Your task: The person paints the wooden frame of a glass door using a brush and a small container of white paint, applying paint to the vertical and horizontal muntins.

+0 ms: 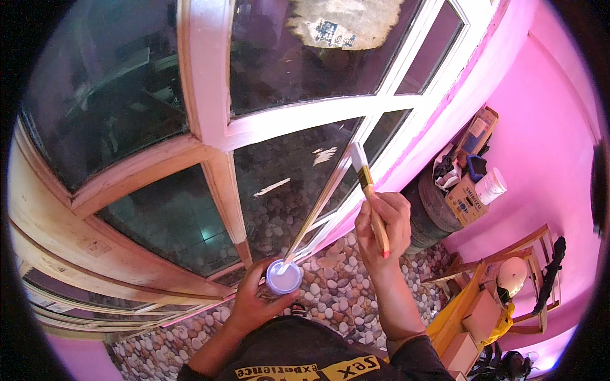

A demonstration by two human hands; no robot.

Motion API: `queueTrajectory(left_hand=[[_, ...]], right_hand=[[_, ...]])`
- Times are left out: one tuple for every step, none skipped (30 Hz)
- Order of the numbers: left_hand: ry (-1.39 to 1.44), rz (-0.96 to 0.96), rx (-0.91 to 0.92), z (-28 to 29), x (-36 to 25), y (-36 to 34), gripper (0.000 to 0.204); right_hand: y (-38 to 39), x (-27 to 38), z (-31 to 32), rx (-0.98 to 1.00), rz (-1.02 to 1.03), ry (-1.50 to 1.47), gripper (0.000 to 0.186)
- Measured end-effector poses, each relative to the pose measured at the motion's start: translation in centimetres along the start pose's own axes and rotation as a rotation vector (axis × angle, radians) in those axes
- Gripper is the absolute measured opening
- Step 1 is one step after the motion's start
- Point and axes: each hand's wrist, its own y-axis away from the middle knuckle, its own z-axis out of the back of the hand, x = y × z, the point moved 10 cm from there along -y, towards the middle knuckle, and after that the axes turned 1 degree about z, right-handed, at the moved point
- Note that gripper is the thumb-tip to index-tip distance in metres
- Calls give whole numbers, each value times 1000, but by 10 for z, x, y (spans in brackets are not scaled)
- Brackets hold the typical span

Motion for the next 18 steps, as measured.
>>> queueTrajectory(left_hand=[[-2, -11, 4, -1, 1, -1, 73], [-4, -23, 9, -2, 1, -2, 72], [-5, -17, 3, -1, 2, -1, 72], [-35, -21, 0, -1, 2, -2, 72], [-64, -25, -3, 0, 2, -3, 72], [-69, -16, -8, 1, 4, -3, 72], [-74, -34, -16, 2, 5, -3, 72], [-79, -52, -24, 3, 5, -4, 72], [-87, -39, -27, 3, 6, -6, 72], [-89, -52, -31, 3, 5, -9, 72], [-93, -64, -35, 3, 6, -10, 73], [-128, -73, -38, 2, 11, -9, 74], [-137, -59, -45, 2, 14, -9, 74], [-86, -45, -20, -3, 16, -13, 72], [-34, -30, 4, -7, 18, -16, 70], [4, -23, 9, -9, 17, -17, 70], [-1, -17, 6, -9, 17, -18, 70], [-35, -38, 4, -10, 15, -19, 69]], right_hand=[[5, -1, -1, 1, -1, 2, 36], [13, -4, -5, 46, -24, 10, 37], [21, -5, -12, 92, -47, 8, 37], [29, -6, -15, 120, -69, -9, 37], [32, -5, -14, 123, -69, -15, 37], [37, -5, -16, 168, -109, -10, 35], [42, -7, -17, 212, -148, -5, 34], [47, -12, -13, 227, -194, -22, 29], [46, -10, -6, 232, -203, -34, 29], [43, -12, 1, 236, -295, -95, 26], [41, -14, 7, 241, -388, -157, 23], [38, -11, 13, 247, -396, -171, 23], [40, -14, 17, 220, -511, -403, 20], [42, -17, 20, 187, -623, -620, 17], [38, -15, 24, 189, -633, -619, 17], [31, -5, 14, 308, -609, -769, 15], [28, 7, 4, 427, -580, -918, 12], [30, 10, -2, 529, -558, -852, 16]])
